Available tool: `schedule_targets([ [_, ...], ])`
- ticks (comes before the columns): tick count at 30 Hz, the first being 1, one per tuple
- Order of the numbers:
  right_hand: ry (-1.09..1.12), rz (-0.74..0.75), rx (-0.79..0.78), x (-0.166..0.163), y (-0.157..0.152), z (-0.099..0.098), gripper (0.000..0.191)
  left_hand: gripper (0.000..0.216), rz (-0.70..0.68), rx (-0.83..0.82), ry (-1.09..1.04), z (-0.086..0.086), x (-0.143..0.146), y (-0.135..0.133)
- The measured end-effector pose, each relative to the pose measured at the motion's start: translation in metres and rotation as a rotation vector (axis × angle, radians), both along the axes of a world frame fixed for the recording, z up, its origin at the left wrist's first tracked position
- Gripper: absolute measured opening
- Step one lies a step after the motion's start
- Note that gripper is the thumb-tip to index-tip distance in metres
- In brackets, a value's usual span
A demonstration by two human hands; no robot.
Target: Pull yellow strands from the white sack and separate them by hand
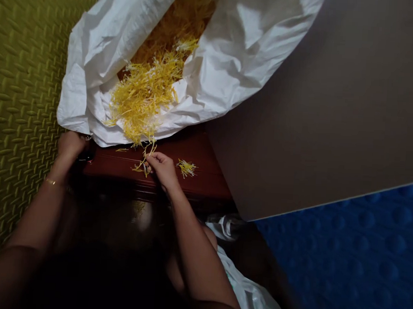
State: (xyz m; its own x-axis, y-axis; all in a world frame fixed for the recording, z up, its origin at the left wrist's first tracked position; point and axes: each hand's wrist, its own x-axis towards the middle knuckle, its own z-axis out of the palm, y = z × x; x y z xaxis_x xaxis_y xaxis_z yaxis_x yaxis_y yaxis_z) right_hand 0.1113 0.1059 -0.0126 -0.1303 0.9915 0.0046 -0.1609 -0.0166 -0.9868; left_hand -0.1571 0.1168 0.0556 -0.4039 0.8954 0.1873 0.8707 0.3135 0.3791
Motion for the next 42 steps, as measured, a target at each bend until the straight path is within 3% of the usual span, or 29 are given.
schedule_targets([
  [2,0.028,-0.008,0.017,0.0,-0.001,0.004,0.028,0.036,0.008,0.069,0.051,0.02,0.005,-0.028],
  [5,0.072,-0.026,0.054,-0.003,-0.003,0.008,0.026,0.029,-0.316,-0.117,-0.153,0.032,0.029,-0.059],
  [7,0.106,-0.027,0.055,-0.008,-0.004,0.009,0.025,0.024,-0.588,-0.298,-0.419,0.018,0.051,-0.064],
  [9,0.137,-0.003,0.044,-0.014,-0.004,0.008,0.025,0.023,-0.7,-0.415,-0.596,-0.009,0.073,-0.058],
  [12,0.144,0.061,0.04,-0.023,-0.004,0.007,0.024,0.02,-0.575,-0.411,-0.787,-0.051,0.095,-0.039],
  [15,0.078,0.149,0.044,-0.027,-0.006,0.006,0.024,0.019,-0.457,-0.343,-0.969,-0.068,0.1,-0.026],
  [19,-0.037,0.269,0.048,-0.022,-0.012,0.009,0.026,0.027,-0.411,-0.208,-1.295,-0.058,0.097,-0.024],
  [22,-0.146,0.369,0.065,-0.017,-0.017,0.011,0.027,0.038,-0.451,-0.216,-1.472,-0.05,0.098,-0.026],
  [35,-0.489,0.47,0.158,-0.003,-0.024,0.002,0.037,0.031,-0.541,-0.207,-1.53,-0.048,0.108,-0.029],
  [42,-0.492,0.52,0.114,0.002,-0.025,-0.005,0.033,0.033,-0.609,-0.286,-1.557,-0.045,0.103,-0.03],
])
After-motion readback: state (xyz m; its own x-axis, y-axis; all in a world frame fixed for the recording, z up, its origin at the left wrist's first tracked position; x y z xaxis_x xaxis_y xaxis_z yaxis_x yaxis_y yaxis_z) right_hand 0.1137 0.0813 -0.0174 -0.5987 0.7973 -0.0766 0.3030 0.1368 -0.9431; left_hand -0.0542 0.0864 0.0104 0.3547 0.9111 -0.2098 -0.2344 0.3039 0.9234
